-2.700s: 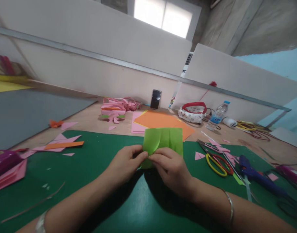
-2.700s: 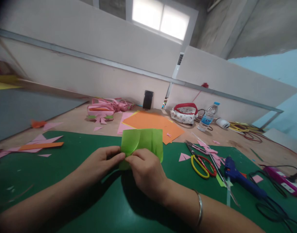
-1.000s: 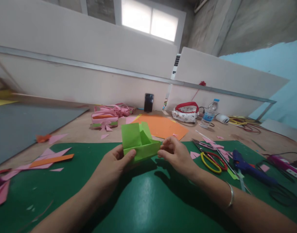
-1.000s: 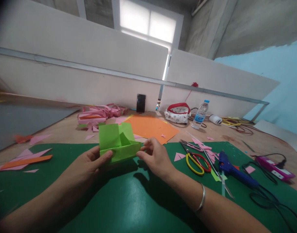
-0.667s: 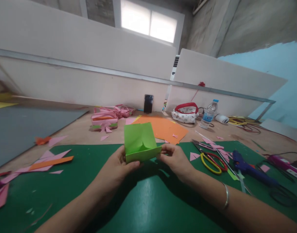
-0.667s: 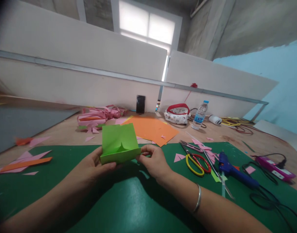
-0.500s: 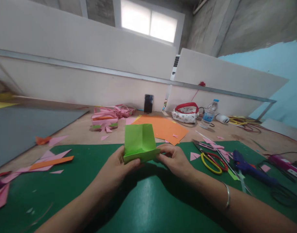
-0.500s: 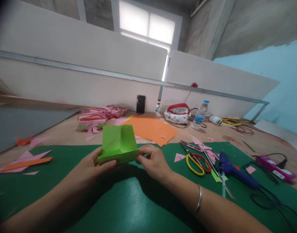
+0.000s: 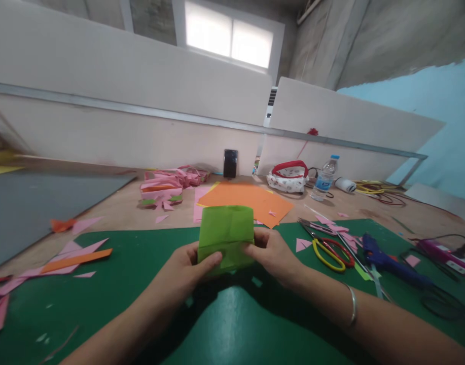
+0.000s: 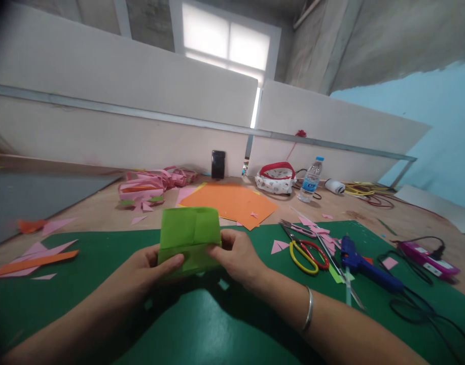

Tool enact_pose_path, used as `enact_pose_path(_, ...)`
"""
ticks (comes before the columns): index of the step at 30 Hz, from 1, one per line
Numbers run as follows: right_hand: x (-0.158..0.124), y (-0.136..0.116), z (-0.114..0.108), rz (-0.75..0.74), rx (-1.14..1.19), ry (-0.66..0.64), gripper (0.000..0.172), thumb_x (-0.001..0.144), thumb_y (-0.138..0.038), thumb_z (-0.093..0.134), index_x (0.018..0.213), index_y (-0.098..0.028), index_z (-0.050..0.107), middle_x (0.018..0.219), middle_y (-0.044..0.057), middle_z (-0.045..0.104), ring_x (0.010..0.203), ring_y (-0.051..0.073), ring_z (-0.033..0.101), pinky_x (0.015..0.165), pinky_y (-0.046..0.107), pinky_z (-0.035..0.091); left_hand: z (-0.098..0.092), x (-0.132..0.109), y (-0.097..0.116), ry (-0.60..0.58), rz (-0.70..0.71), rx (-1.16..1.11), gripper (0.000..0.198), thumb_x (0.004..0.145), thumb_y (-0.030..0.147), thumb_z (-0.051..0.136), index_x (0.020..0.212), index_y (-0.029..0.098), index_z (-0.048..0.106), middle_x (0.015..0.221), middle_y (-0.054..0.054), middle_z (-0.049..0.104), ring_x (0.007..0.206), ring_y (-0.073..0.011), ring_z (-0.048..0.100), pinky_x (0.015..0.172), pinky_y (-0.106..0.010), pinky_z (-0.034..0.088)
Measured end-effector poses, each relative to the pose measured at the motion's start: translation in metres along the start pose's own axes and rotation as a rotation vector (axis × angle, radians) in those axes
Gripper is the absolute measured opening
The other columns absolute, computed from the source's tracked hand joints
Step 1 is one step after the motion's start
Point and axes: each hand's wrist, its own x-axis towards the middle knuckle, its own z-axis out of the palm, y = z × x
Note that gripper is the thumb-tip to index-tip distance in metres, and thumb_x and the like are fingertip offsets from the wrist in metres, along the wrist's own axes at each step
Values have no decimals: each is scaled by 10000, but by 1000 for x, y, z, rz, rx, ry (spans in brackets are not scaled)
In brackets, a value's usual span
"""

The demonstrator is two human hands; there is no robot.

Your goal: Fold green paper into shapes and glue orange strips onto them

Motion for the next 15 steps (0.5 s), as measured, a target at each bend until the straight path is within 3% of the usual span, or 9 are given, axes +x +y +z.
enact_pose_path(2, -2, -3, 1, 23, -1, -20, 116, 719, -218, 646, 793, -133, 619, 770, 29, 648, 742, 167, 615, 693, 295, 473, 0, 0, 1, 3, -12, 29, 333, 641, 398, 774, 885, 175, 733, 625, -11, 715, 612, -147, 620, 580, -232, 459)
enact_pose_path(9, -5, -6, 4, 80, 36, -109, 85, 685, -149, 631, 767, -130, 646, 726, 0, 627, 690, 146, 582, 650, 272, 452, -3, 0, 1, -23, -57, 67, 289, 614, 404, 781, 704, 133, 731, 618, -18, 699, 537, -112, 540, 520, -211, 381)
enact_pose_path(15, -4, -2, 2, 92, 116, -97, 106, 642, -145, 643, 747, -142, 655, 703, -21, 617, 690, 135, 570, 702, 282, 458, -4, 2, -2, -98, -99, 37, 384, 655, 463, 744, 855, 135, 729, 761, -83, 743, 657, -180, 621, 611, -264, 432)
